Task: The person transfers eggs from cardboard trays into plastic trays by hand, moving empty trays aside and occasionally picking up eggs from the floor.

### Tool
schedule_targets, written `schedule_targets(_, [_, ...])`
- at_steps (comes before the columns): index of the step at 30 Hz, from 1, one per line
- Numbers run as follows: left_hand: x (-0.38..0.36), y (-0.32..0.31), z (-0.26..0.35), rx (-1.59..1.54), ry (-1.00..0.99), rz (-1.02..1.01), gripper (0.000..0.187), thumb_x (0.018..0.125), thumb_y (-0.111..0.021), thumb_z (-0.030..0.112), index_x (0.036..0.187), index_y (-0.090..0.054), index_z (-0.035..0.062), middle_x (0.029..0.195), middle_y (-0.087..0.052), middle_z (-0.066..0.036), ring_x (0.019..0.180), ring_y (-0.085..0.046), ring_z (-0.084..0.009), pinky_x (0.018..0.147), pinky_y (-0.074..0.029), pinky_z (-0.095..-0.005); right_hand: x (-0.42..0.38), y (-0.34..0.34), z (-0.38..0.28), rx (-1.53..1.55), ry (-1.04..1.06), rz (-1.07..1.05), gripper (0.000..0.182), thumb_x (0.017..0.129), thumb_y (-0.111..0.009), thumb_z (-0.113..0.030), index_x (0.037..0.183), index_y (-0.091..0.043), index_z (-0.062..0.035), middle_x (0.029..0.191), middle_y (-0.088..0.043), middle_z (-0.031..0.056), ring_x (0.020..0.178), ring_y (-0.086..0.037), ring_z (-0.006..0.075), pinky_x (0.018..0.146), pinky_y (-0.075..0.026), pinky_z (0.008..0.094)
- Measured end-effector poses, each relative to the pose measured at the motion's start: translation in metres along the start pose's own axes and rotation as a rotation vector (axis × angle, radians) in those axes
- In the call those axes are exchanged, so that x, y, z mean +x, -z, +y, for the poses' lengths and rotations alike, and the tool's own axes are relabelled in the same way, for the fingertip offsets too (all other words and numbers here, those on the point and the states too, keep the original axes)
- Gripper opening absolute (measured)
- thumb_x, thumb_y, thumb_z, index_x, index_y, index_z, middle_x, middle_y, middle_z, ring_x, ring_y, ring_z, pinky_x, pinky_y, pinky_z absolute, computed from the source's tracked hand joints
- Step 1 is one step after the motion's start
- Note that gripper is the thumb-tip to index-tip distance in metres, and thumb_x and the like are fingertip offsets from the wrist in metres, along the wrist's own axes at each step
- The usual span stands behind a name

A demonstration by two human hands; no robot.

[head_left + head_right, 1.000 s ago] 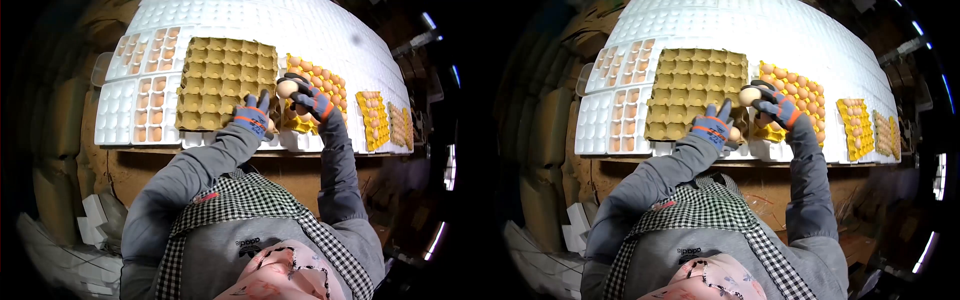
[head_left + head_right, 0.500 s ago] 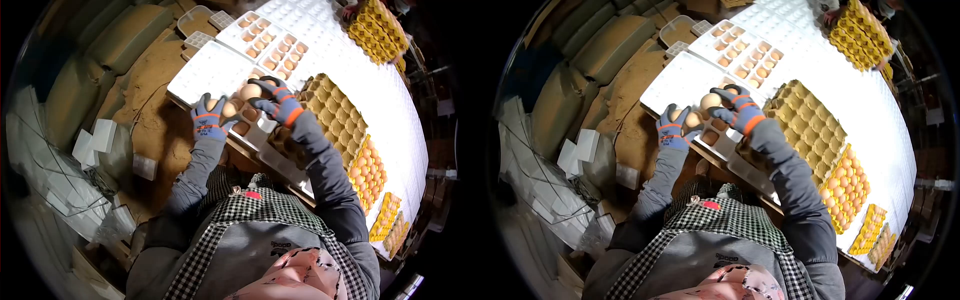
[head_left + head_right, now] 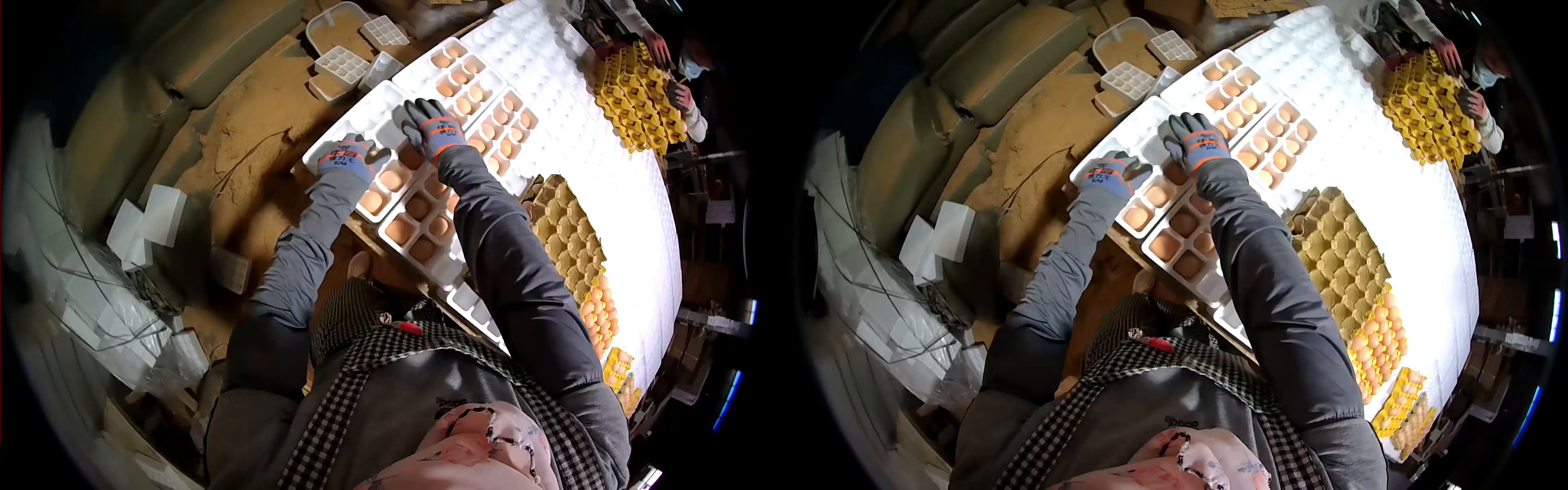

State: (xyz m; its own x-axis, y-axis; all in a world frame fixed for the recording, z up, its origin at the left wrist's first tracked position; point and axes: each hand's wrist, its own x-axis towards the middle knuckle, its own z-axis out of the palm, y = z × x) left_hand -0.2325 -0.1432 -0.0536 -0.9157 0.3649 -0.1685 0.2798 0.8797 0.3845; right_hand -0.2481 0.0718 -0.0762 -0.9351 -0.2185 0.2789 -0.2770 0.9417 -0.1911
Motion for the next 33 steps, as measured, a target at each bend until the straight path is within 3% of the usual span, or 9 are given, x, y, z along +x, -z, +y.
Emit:
schedule_targets(3, [0.045, -0.008, 0.007, -0.531, -0.401, 0.56, 0.035, 0.084, -0.06, 0.022, 0.116, -0.064, 0.0068, 0.112, -0.06, -0.019, 0.11, -0.056, -0.0343, 0.093, -0.045, -0.0415, -0.017, -0.017, 0.02, 0.119, -0.147, 0.086, 0.047, 0.092, -0.051, -0.04, 0.13, -0.053, -0.0132, 0.133, -0.052, 0.0133, 0.128, -0.04, 0.0351, 0.11, -0.023, 0.0474])
schedule_targets(7, [0.095, -0.068, 0.017, 0.131, -0.39, 0.211, 0.051, 0.091, -0.047, 0.041, 0.132, -0.052, 0.0112, 0.139, -0.048, -0.012, 0.132, -0.039, -0.0295, 0.112, -0.02, -0.0505, -0.104, 0.117, -0.014, 0.55, -0.264, 0.272, 0.049, 0.088, -0.061, -0.027, 0.133, -0.051, -0.0095, 0.133, -0.051, 0.0164, 0.124, -0.046, 0.0342, 0.105, -0.035, 0.0427])
schedule_targets(10, [0.073, -0.078, 0.029, 0.362, -0.454, 0.29, 0.063, 0.091, -0.047, 0.051, 0.133, -0.052, 0.0041, 0.146, -0.041, -0.013, 0.135, -0.034, -0.0362, 0.111, -0.024, -0.0493, -0.221, 0.195, -0.04, 0.299, -0.344, 0.269, 0.065, 0.083, -0.067, -0.035, 0.139, -0.045, -0.0108, 0.137, -0.047, 0.0171, 0.125, -0.044, 0.0361, 0.106, -0.033, 0.045])
schedule_targets(13, [0.061, -0.077, 0.038, 0.34, -0.482, 0.287, 0.065, 0.089, -0.053, 0.05, 0.131, -0.053, 0.0012, 0.144, -0.043, -0.012, 0.134, -0.032, -0.0401, 0.109, -0.031, -0.0437, -0.317, 0.22, -0.055, -0.169, -0.584, -0.302, 0.101, 0.064, -0.073, -0.056, 0.147, -0.032, -0.0155, 0.147, -0.032, 0.0184, 0.132, -0.033, 0.0393, 0.108, -0.024, 0.0535])
schedule_targets(17, [0.049, -0.066, 0.052, 0.538, -0.311, 0.154, 0.074, 0.09, -0.044, 0.059, 0.142, -0.041, 0.0062, 0.152, -0.032, -0.006, 0.141, -0.022, -0.0302, 0.112, -0.026, -0.0414, -0.383, 0.2, -0.059, -0.12, -0.585, -0.143, 0.071, 0.077, -0.063, -0.017, 0.143, -0.04, -0.0282, 0.131, -0.049, 0.0124, 0.113, -0.052, 0.0296, 0.092, -0.042, 0.0456])
schedule_targets(20, [0.014, -0.057, 0.083, 0.485, -0.367, 0.382, 0.071, 0.09, -0.053, 0.05, 0.142, -0.038, 0.0048, 0.148, -0.037, -0.011, 0.138, -0.031, -0.031, 0.109, -0.03, -0.0405, -0.386, 0.252, -0.035, -0.215, -0.573, 0.086, 0.086, 0.06, -0.072, -0.007, 0.14, -0.045, -0.0235, 0.113, -0.055, 0.0134, 0.1, -0.055, 0.0333, 0.082, -0.049, 0.0411])
schedule_targets(24, [-0.057, -0.079, 0.138, -0.924, -0.514, -0.159, 0.071, 0.083, -0.07, 0.024, 0.141, -0.036, -0.0004, 0.135, -0.049, -0.022, 0.121, -0.05, -0.0371, 0.101, -0.04, -0.0402, -0.447, 0.318, 0.077, -0.458, -0.8, 0.283, 0.078, 0.069, -0.071, -0.007, 0.14, -0.044, -0.0221, 0.122, -0.055, 0.0149, 0.108, -0.053, 0.0356, 0.092, -0.046, 0.0422])
schedule_targets(28, [-0.133, -0.076, 0.193, -0.128, -1.084, -0.112, 0.076, 0.078, -0.073, 0.022, 0.142, -0.037, 0.0025, 0.138, -0.046, -0.019, 0.123, -0.048, -0.0346, 0.101, -0.041, -0.0429, -0.489, 0.345, 0.155, -0.798, -0.85, 0.245, 0.078, 0.077, -0.073, -0.028, 0.145, -0.036, -0.0176, 0.137, -0.047, 0.0175, 0.123, -0.045, 0.0383, 0.102, -0.038, 0.0438])
schedule_targets(33, [-0.153, -0.099, 0.188, 0.121, -0.903, -0.081, 0.076, 0.066, -0.077, 0.018, 0.136, -0.048, 0.0147, 0.145, -0.038, -0.013, 0.125, -0.04, -0.0335, 0.104, -0.035, -0.0439, -0.416, 0.238, 0.003, -0.125, -0.403, -0.031, 0.078, 0.074, -0.073, -0.029, 0.141, -0.039, -0.0103, 0.135, -0.047, 0.0172, 0.123, -0.044, 0.0355, 0.102, -0.036, 0.0449])
